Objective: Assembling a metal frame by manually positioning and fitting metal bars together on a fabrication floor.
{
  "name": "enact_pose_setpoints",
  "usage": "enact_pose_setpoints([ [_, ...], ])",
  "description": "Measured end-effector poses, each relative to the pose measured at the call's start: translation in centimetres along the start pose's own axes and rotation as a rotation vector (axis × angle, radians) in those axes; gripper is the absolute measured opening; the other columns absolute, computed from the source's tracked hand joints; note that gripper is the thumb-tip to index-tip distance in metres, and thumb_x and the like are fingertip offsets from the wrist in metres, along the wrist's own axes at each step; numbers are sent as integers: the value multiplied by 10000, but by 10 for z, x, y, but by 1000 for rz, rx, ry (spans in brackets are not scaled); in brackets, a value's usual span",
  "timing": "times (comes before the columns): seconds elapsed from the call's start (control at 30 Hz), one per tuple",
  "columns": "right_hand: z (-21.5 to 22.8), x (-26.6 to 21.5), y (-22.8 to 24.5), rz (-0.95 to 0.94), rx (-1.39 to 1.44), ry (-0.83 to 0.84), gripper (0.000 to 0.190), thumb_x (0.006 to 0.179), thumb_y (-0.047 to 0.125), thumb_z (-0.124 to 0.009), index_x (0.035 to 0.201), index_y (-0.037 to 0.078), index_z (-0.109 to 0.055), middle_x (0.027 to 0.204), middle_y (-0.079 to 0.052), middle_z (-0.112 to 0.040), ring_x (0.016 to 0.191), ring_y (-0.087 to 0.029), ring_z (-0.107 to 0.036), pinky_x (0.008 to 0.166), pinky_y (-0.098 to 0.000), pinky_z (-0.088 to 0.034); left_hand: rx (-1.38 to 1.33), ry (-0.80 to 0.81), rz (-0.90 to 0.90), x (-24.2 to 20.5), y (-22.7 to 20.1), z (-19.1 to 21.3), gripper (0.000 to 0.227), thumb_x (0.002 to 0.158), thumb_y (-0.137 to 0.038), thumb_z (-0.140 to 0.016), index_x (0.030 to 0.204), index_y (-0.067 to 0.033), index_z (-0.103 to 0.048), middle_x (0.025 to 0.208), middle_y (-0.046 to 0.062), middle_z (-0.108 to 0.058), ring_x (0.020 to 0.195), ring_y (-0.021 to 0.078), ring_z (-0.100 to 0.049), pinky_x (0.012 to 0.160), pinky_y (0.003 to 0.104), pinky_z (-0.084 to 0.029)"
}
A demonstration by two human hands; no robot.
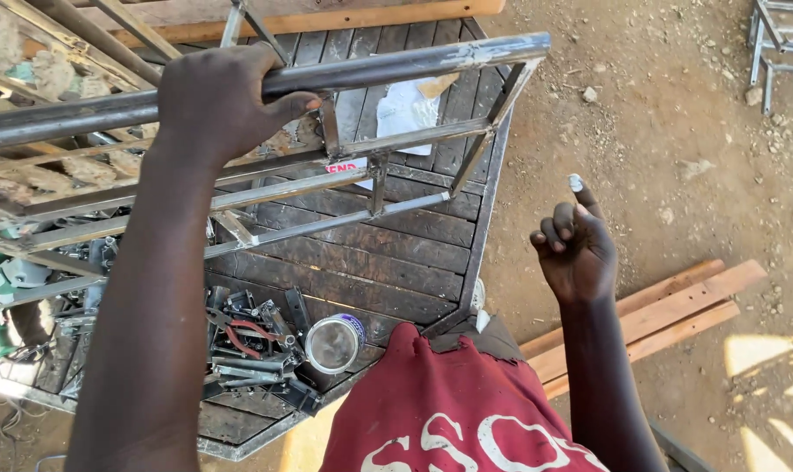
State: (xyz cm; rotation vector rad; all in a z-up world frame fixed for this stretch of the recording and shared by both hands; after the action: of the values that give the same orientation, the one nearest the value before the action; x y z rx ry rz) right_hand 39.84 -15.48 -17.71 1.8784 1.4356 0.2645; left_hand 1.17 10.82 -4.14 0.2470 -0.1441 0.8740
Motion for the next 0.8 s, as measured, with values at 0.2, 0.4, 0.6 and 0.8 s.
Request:
enact_pose_setpoints([
  [0.2, 16, -1, 9, -12, -103, -89, 285, 1015, 152, -502, 1287, 200, -569, 702, 16, -408, 570, -105, -367, 682, -290, -411, 221, 165, 62, -28, 31, 15, 747, 1069, -936, -499, 975, -207, -635, 799, 22, -712, 722, 288, -729, 573, 428, -508],
  [0.4, 14, -6, 9, -43, -151, -99, 305, 1032, 138, -470, 1324, 173, -551, 723, 3, -414, 592, -112, -396, 721, -297, -450, 126, 595, 212, -12, -4, 63, 794, 945, -963, -413, 969, -211, -665, 880, 108, -759, 859, 373, -745, 797, 520, -556],
  [0.6, 34, -9, 12, 2, -190, -169, 329, 1011, 115, -498, 1334, 151, -553, 729, -7, -441, 582, -113, -425, 690, -297, -435, 183, 800, 189, -48, -21, 82, 811, 853, -930, -216, 999, -233, -604, 765, 76, -726, 770, 312, -749, 774, 498, -602],
  [0.8, 60, 12, 32, 46, -195, -273, 241, 1022, 80, -504, 1229, 165, -594, 723, 3, -437, 579, -105, -416, 661, -281, -447, 267, 930, 233, -70, -26, 110, 521, 1005, -745, -326, 1104, -322, -614, 635, -130, -643, 464, 12, -622, 399, 142, -543],
])
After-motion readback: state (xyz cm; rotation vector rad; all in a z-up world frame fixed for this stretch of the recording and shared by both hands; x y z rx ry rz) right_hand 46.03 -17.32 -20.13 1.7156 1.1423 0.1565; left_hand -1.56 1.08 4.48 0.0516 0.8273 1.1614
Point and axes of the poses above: each hand's wrist, its own x-axis towards the middle knuckle, its own z-axis out of the back of the hand, y = z × x, the point moved 1 cm from there along x, towards the middle knuckle
